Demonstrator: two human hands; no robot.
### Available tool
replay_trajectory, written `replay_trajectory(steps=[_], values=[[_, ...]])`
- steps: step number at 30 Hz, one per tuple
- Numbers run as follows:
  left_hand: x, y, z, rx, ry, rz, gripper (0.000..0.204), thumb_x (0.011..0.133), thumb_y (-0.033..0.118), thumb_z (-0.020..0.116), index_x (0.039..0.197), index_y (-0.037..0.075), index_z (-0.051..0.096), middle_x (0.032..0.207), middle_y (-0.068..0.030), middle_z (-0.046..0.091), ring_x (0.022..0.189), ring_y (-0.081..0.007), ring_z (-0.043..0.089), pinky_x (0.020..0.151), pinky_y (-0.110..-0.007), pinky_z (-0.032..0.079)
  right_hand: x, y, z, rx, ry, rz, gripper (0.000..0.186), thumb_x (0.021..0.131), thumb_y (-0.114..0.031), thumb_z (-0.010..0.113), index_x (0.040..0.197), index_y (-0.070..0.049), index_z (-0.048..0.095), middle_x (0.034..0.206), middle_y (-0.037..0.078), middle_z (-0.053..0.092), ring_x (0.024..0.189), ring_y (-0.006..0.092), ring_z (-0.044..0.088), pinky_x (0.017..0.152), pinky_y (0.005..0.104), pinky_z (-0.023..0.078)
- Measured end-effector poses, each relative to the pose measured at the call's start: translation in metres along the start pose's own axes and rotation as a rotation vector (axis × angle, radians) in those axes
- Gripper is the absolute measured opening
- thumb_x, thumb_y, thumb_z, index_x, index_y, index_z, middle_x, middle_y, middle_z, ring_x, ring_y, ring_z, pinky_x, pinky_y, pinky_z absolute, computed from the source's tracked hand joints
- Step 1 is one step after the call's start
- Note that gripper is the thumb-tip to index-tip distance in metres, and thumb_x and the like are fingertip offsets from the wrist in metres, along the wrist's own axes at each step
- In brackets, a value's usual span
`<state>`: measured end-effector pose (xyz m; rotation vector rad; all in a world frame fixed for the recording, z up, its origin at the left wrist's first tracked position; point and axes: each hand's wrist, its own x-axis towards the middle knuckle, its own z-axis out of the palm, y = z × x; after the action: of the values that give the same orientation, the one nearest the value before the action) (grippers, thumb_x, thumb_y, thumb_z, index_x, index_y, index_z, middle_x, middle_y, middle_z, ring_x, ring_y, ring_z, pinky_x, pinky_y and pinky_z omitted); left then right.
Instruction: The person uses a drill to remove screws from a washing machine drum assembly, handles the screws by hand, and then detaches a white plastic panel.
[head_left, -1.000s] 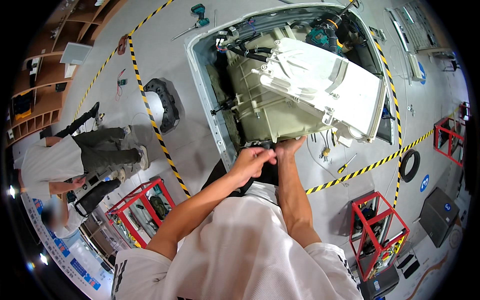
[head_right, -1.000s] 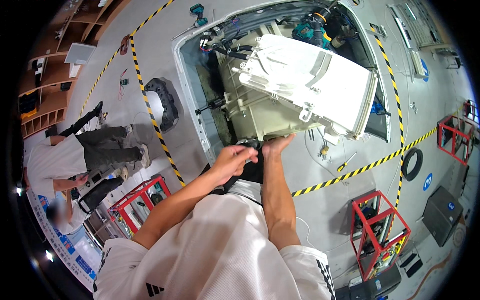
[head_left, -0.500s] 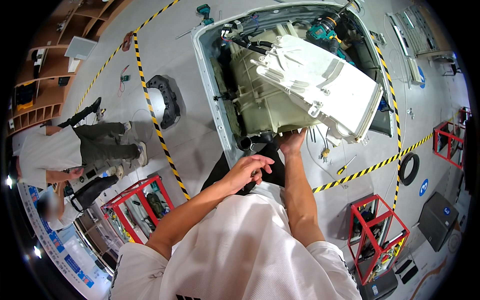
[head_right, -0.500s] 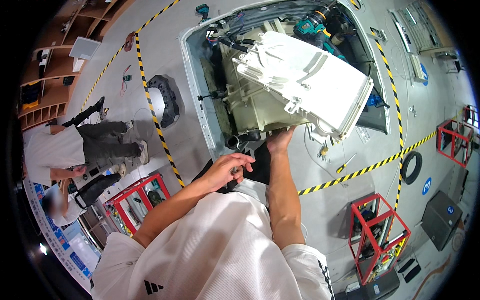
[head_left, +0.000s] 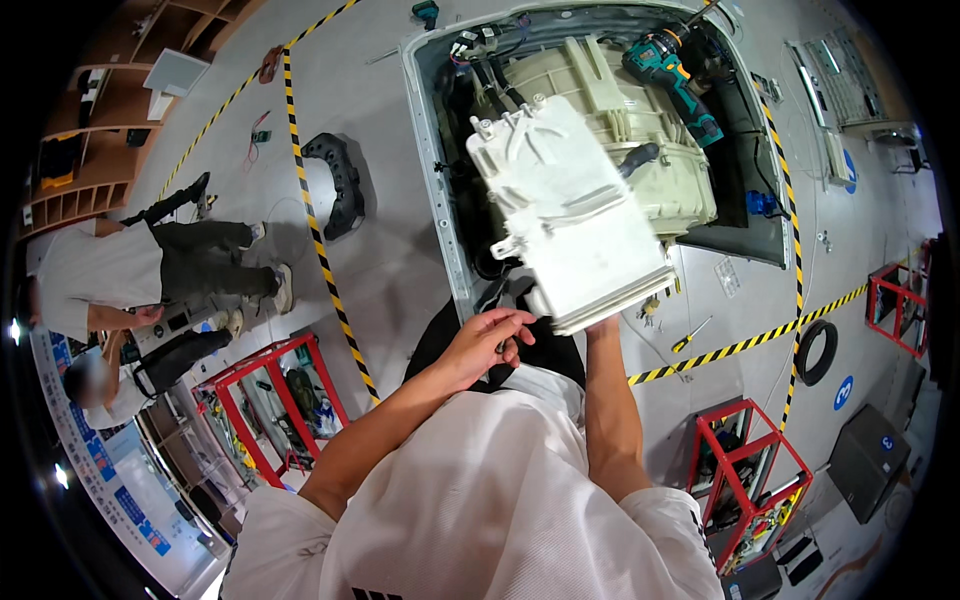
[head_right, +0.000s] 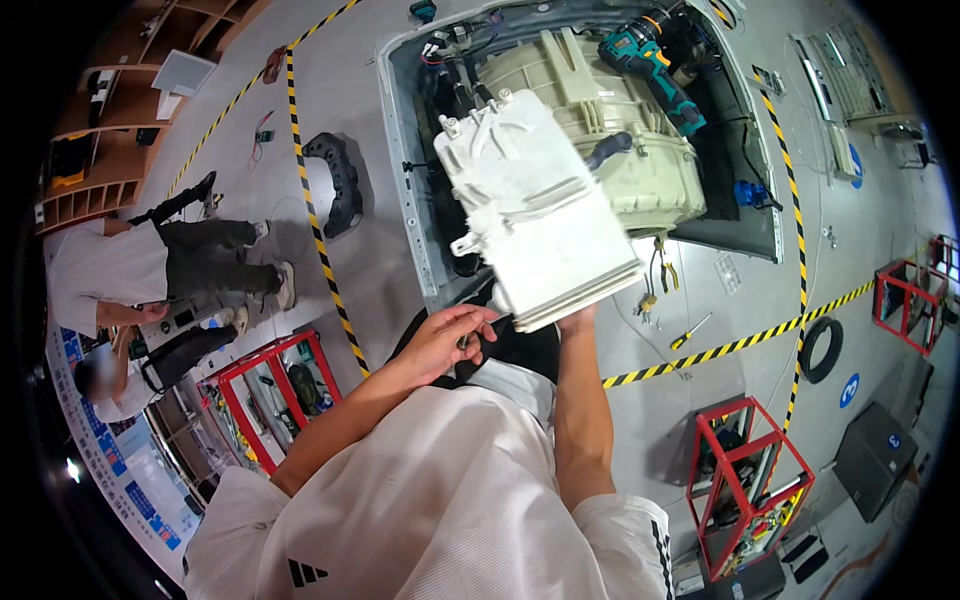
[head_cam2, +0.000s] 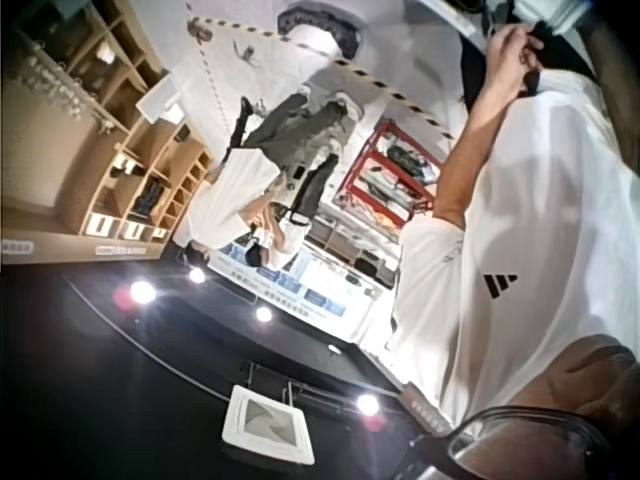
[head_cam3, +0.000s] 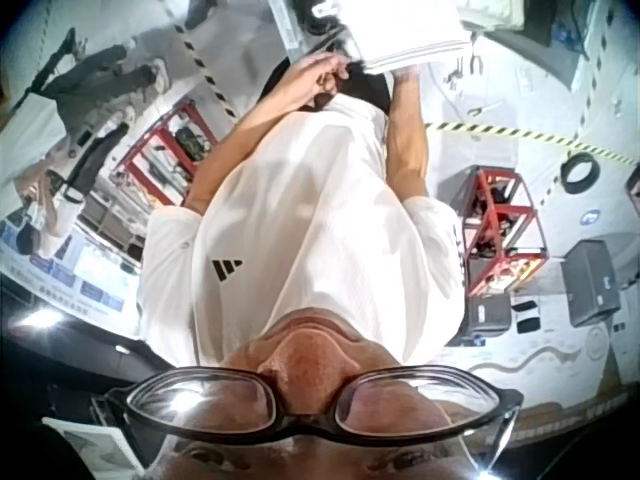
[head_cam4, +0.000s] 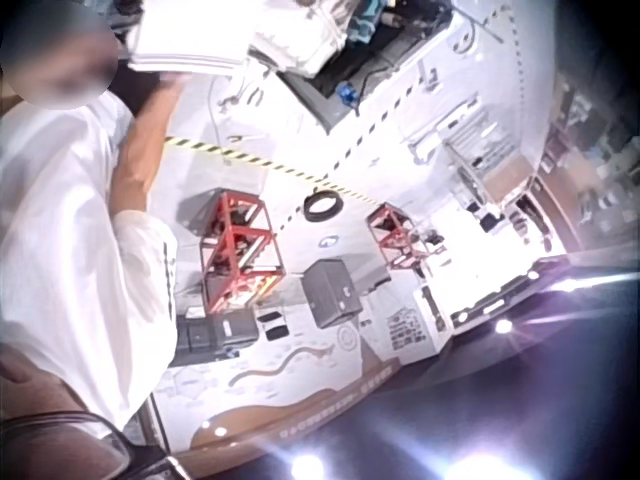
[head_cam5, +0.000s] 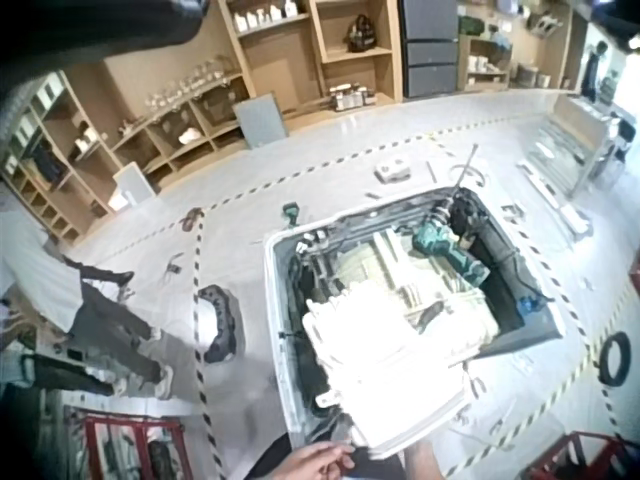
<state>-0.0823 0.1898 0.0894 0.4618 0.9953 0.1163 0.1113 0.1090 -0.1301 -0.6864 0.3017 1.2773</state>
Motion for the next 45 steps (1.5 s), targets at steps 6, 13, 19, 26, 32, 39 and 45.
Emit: replay_trajectory(steps=[6, 13, 19, 26, 32, 39, 45], values=[[-0.011, 0.001, -0.022, 0.075, -0.016, 0.088, 0.029, 0.094, 0.018, 0.046, 0.115, -0.001, 0.053, 0.089, -0.0077, 0.055, 0.053, -0.0055, 0.038, 0.059, -0.026, 0.045, -0.045, -0.026, 0.096, 0.001, 0.014, 0.208, 0.089, 0.08, -0.074, 0.033, 0.132, -0.001, 0.042, 0.132, 0.014, 0.047, 0.119, 0.0316, 0.045, 0.101, 0.0442, 0.034], [-0.024, 0.005, -0.033, 0.03, -0.119, 0.096, 0.031, 0.09, 0.012, 0.047, 0.117, -0.002, 0.052, 0.092, -0.0088, 0.055, 0.062, -0.0089, 0.047, 0.064, -0.028, 0.046, -0.061, -0.023, 0.107, -0.137, 0.085, 0.042, 0.081, 0.084, -0.068, 0.037, 0.128, -0.001, 0.047, 0.127, 0.012, 0.052, 0.116, 0.0281, 0.049, 0.101, 0.0384, 0.034], [-0.039, -0.006, -0.049, -0.004, -0.23, 0.057, 0.029, 0.094, 0.016, 0.048, 0.118, -0.001, 0.048, 0.1, -0.013, 0.058, 0.073, -0.0166, 0.059, 0.071, -0.032, 0.051, -0.097, -0.003, 0.099, -0.324, 0.277, -0.152, 0.072, 0.088, -0.063, 0.036, 0.124, -0.003, 0.047, 0.123, 0.009, 0.053, 0.115, 0.0219, 0.049, 0.096, 0.0381, 0.037], [-0.043, -0.031, -0.047, -0.008, -0.265, -0.071, 0.029, 0.096, 0.021, 0.045, 0.114, -0.001, 0.049, 0.097, -0.0145, 0.061, 0.071, -0.0145, 0.06, 0.07, -0.031, 0.053, -0.167, 0.022, 0.079, -0.346, 0.393, -0.26, 0.056, 0.092, -0.048, 0.044, 0.121, 0.0, 0.043, 0.115, 0.019, 0.054, 0.1, 0.0275, 0.058, 0.087, 0.0357, 0.045], [-0.038, -0.051, -0.02, -0.025, -0.298, -0.091, 0.035, 0.096, 0.023, 0.039, 0.117, -0.004, 0.046, 0.106, -0.0179, 0.058, 0.091, -0.0226, 0.059, 0.084, -0.036, 0.05, -0.206, 0.023, 0.067, -0.492, 0.37, -0.3, 0.039, 0.093, -0.035, 0.05, 0.11, 0.0, 0.055, 0.091, 0.008, 0.063, 0.08, 0.015, 0.062, 0.073, 0.0252, 0.048], [-0.026, -0.1, 0.035, -0.099, -0.263, -0.11, 0.038, 0.094, 0.026, 0.042, 0.118, -0.003, 0.045, 0.111, -0.0153, 0.054, 0.103, -0.0238, 0.053, 0.095, -0.038, 0.042, -0.249, -0.008, 0.064, -0.865, 0.197, -0.446, 0.021, 0.082, -0.015, 0.067, 0.093, 0.002, 0.062, 0.078, 0.004, 0.063, 0.065, 0.009, 0.057, 0.061, 0.0232, 0.047], [-0.014, -0.171, 0.101, -0.108, -0.294, -0.067, 0.036, 0.092, 0.022, 0.043, 0.117, -0.003, 0.048, 0.111, -0.0124, 0.052, 0.108, -0.0227, 0.049, 0.099, -0.037, 0.036, -0.299, -0.061, 0.03, -1.429, 0.099, -0.683, 0.022, 0.073, -0.014, 0.072, 0.089, -0.002, 0.064, 0.076, 0.011, 0.061, 0.063, 0.023, 0.062, 0.058, 0.0303, 0.049]])
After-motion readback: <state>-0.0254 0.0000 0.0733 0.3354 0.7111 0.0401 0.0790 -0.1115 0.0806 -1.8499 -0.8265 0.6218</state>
